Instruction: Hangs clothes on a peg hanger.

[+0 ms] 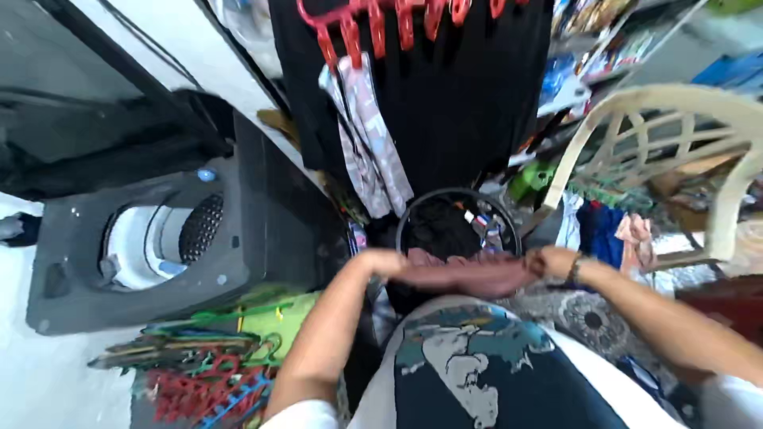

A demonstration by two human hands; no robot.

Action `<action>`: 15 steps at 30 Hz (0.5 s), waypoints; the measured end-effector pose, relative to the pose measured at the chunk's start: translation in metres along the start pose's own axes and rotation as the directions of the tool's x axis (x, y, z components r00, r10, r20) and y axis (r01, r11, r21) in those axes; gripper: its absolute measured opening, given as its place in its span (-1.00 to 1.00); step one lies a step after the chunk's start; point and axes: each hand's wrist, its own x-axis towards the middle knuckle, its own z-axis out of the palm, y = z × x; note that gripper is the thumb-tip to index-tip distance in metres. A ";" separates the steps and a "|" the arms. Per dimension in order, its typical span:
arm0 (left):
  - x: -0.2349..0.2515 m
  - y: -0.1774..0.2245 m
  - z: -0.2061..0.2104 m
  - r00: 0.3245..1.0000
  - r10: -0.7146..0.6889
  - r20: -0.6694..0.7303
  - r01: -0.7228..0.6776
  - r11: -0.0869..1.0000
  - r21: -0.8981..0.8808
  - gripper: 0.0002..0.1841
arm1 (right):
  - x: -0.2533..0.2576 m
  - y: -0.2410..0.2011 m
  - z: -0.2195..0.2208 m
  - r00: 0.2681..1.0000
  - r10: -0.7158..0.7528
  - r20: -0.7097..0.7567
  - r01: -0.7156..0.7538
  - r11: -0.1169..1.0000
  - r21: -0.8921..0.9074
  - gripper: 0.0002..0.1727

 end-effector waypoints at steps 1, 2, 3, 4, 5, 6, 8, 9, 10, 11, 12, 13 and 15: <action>0.002 0.020 -0.001 0.986 0.165 -0.007 -0.165 0.981 -0.098 -0.63 | -0.011 -0.013 -0.016 0.998 -0.013 -0.069 0.013 1.000 0.000 -0.52; 0.002 0.047 -0.011 0.937 0.344 -0.063 -0.349 0.914 -0.208 -0.69 | -0.016 -0.027 -0.036 0.985 -0.082 -0.153 0.088 0.996 0.031 -0.29; -0.007 0.085 -0.020 0.879 0.459 -0.130 -0.475 0.821 -0.315 -0.74 | -0.020 -0.046 -0.054 0.957 -0.178 -0.228 0.204 0.974 0.095 -0.04; -0.021 0.121 -0.025 0.832 0.530 -0.166 -0.549 0.738 -0.393 -0.74 | -0.027 -0.070 -0.065 0.921 -0.271 -0.279 0.330 0.925 0.190 0.11; -0.033 0.145 -0.025 0.782 0.596 -0.184 -0.610 0.671 -0.421 -0.73 | -0.035 -0.093 -0.069 0.878 -0.354 -0.323 0.441 0.861 0.253 0.14; -0.042 0.160 -0.024 0.717 0.668 -0.201 -0.681 0.609 -0.406 -0.74 | -0.042 -0.115 -0.074 0.818 -0.426 -0.386 0.542 0.795 0.273 0.01; -0.058 0.167 -0.024 0.559 0.776 -0.292 -0.825 0.482 -0.296 -0.76 | -0.042 -0.136 -0.088 0.638 -0.537 -0.552 0.727 0.655 0.204 -0.55; -0.063 0.161 -0.025 0.489 0.787 -0.376 -0.872 0.433 -0.229 -0.74 | -0.041 -0.139 -0.098 0.576 -0.563 -0.593 0.787 0.577 0.217 -0.71; -0.065 0.149 -0.027 0.436 0.766 -0.473 -0.898 0.407 -0.169 -0.71 | -0.043 -0.142 -0.112 0.520 -0.595 -0.613 0.839 0.491 0.235 -0.74; -0.064 0.135 -0.029 0.415 0.712 -0.567 -0.900 0.412 -0.141 -0.66 | -0.048 -0.147 -0.126 0.461 -0.619 -0.636 0.881 0.406 0.243 -0.76; -0.058 0.119 -0.031 0.431 0.641 -0.635 -0.884 0.443 -0.153 -0.60 | -0.057 -0.154 -0.141 0.415 -0.624 -0.662 0.907 0.344 0.244 -0.79; -0.048 0.103 -0.030 0.475 0.563 -0.676 -0.855 0.478 -0.202 -0.51 | -0.067 -0.160 -0.155 0.397 -0.609 -0.687 0.917 0.293 0.270 -0.82; -0.019 0.074 -0.021 0.553 0.451 -0.701 -0.805 0.505 -0.310 -0.31 | -0.088 -0.173 -0.182 0.386 -0.550 -0.741 0.923 0.225 0.314 -0.83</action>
